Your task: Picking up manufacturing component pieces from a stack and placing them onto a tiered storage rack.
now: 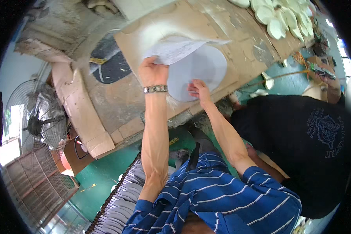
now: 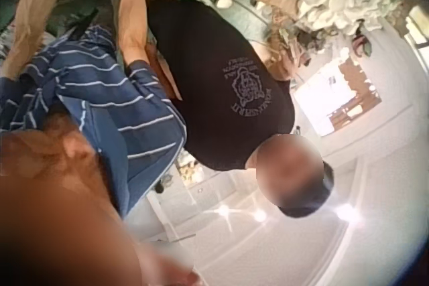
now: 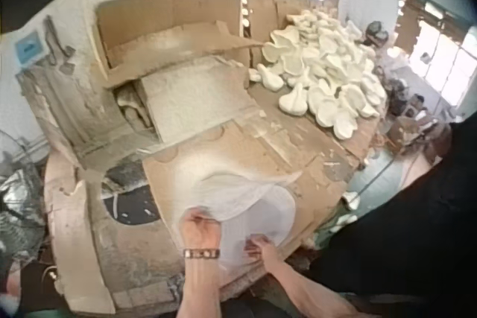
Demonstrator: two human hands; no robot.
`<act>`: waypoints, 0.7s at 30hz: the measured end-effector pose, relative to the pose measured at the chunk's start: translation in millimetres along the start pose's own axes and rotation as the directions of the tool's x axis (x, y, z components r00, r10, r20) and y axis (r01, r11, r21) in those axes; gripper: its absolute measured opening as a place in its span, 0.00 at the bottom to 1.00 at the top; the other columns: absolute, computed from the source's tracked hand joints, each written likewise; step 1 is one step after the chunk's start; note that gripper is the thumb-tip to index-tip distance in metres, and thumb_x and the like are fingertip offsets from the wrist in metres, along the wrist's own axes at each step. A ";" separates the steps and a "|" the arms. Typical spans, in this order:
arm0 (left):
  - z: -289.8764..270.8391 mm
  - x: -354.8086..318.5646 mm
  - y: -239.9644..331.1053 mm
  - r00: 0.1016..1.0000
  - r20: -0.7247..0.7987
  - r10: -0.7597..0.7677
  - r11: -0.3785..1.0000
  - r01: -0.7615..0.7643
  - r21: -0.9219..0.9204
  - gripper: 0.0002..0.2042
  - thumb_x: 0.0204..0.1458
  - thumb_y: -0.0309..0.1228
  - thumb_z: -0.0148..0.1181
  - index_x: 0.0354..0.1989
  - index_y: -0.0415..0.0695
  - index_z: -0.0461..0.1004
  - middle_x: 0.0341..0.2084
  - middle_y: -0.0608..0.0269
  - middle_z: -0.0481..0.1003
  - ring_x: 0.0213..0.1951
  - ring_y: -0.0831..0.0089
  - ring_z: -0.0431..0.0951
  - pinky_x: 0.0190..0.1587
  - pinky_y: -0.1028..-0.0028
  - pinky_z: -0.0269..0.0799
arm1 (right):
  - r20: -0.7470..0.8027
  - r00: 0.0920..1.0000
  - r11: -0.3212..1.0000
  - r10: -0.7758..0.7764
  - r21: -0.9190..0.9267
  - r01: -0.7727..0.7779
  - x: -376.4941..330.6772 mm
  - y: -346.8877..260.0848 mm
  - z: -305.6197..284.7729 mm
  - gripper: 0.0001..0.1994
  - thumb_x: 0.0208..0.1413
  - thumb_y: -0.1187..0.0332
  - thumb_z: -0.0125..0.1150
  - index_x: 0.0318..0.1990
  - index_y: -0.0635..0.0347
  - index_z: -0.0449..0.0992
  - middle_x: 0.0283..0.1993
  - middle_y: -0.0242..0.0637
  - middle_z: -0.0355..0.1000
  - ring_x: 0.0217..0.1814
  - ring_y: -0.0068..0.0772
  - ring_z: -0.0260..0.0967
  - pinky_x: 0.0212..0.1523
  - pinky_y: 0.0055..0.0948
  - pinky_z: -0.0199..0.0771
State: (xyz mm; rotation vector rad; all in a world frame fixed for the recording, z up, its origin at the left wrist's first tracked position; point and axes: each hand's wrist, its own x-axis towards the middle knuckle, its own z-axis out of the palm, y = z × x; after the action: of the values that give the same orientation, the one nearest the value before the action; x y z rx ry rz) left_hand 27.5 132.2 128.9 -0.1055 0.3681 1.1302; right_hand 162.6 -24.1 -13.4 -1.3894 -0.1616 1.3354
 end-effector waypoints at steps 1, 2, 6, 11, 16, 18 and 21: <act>24.6 -16.5 19.0 0.999 0.039 0.035 0.999 -0.034 -0.015 0.18 0.46 0.17 0.51 0.49 0.35 0.71 0.47 0.53 0.76 0.52 0.54 0.75 0.59 0.50 0.68 | 0.002 1.000 1.000 -0.009 -0.017 0.009 1.3 -0.2 -8.3 0.17 0.62 0.59 0.57 0.54 0.56 0.72 0.43 0.34 0.76 0.44 0.30 0.75 0.41 0.32 0.76; 44.4 -34.1 37.7 0.994 0.078 0.079 0.997 -0.077 -0.026 0.18 0.45 0.16 0.51 0.48 0.35 0.71 0.46 0.54 0.77 0.52 0.55 0.75 0.60 0.51 0.68 | 0.015 1.000 0.999 -0.014 -0.031 0.014 3.9 -1.2 -12.2 0.16 0.63 0.58 0.56 0.54 0.55 0.72 0.44 0.34 0.76 0.44 0.29 0.75 0.41 0.32 0.76; 91.0 -127.8 129.3 0.923 0.157 0.352 0.917 -0.374 0.138 0.21 0.45 0.17 0.50 0.50 0.37 0.71 0.47 0.56 0.77 0.52 0.59 0.75 0.60 0.56 0.68 | 0.107 0.994 0.959 -0.023 -0.280 0.052 -18.5 -20.6 45.8 0.22 0.63 0.49 0.54 0.55 0.55 0.72 0.45 0.36 0.75 0.47 0.30 0.74 0.43 0.34 0.76; 90.0 -273.5 219.8 0.758 0.203 0.620 0.737 -0.651 0.181 0.22 0.45 0.17 0.51 0.52 0.37 0.72 0.49 0.54 0.77 0.54 0.57 0.75 0.62 0.54 0.66 | 0.813 0.580 0.914 0.056 0.192 -0.357 -181.3 -100.6 238.4 0.29 0.65 0.42 0.47 0.54 0.61 0.71 0.52 0.44 0.74 0.51 0.42 0.74 0.49 0.42 0.77; 80.7 -449.5 257.8 0.579 0.170 0.798 0.542 -0.811 0.220 0.16 0.46 0.18 0.50 0.44 0.39 0.75 0.45 0.54 0.79 0.52 0.58 0.77 0.61 0.53 0.66 | 0.901 0.368 0.892 0.232 -0.046 -0.449 -229.6 -46.7 314.6 0.22 0.67 0.50 0.49 0.53 0.62 0.71 0.49 0.46 0.75 0.50 0.43 0.75 0.51 0.41 0.77; 66.6 -499.2 252.2 0.421 0.132 0.897 0.362 -0.874 0.325 0.09 0.48 0.20 0.53 0.20 0.49 0.67 0.22 0.70 0.70 0.30 0.73 0.73 0.40 0.68 0.71 | 0.826 0.501 0.966 0.257 -0.223 -0.129 -292.6 -38.5 337.3 0.22 0.67 0.49 0.49 0.52 0.60 0.73 0.51 0.43 0.75 0.49 0.41 0.76 0.50 0.39 0.77; 108.4 -528.6 248.7 0.319 0.055 0.946 0.292 -0.915 0.280 0.07 0.45 0.19 0.54 0.26 0.47 0.69 0.22 0.72 0.67 0.26 0.75 0.68 0.34 0.75 0.64 | 0.906 0.074 0.839 0.417 -0.352 -0.414 -278.9 -28.7 361.7 0.17 0.68 0.56 0.49 0.52 0.60 0.74 0.49 0.35 0.79 0.52 0.31 0.76 0.47 0.32 0.77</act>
State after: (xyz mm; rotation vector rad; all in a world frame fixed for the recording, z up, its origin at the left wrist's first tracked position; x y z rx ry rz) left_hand -367.8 -188.6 435.2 0.3551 0.7445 2.2818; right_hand -188.7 -2.3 279.1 -0.2827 -0.6520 2.6203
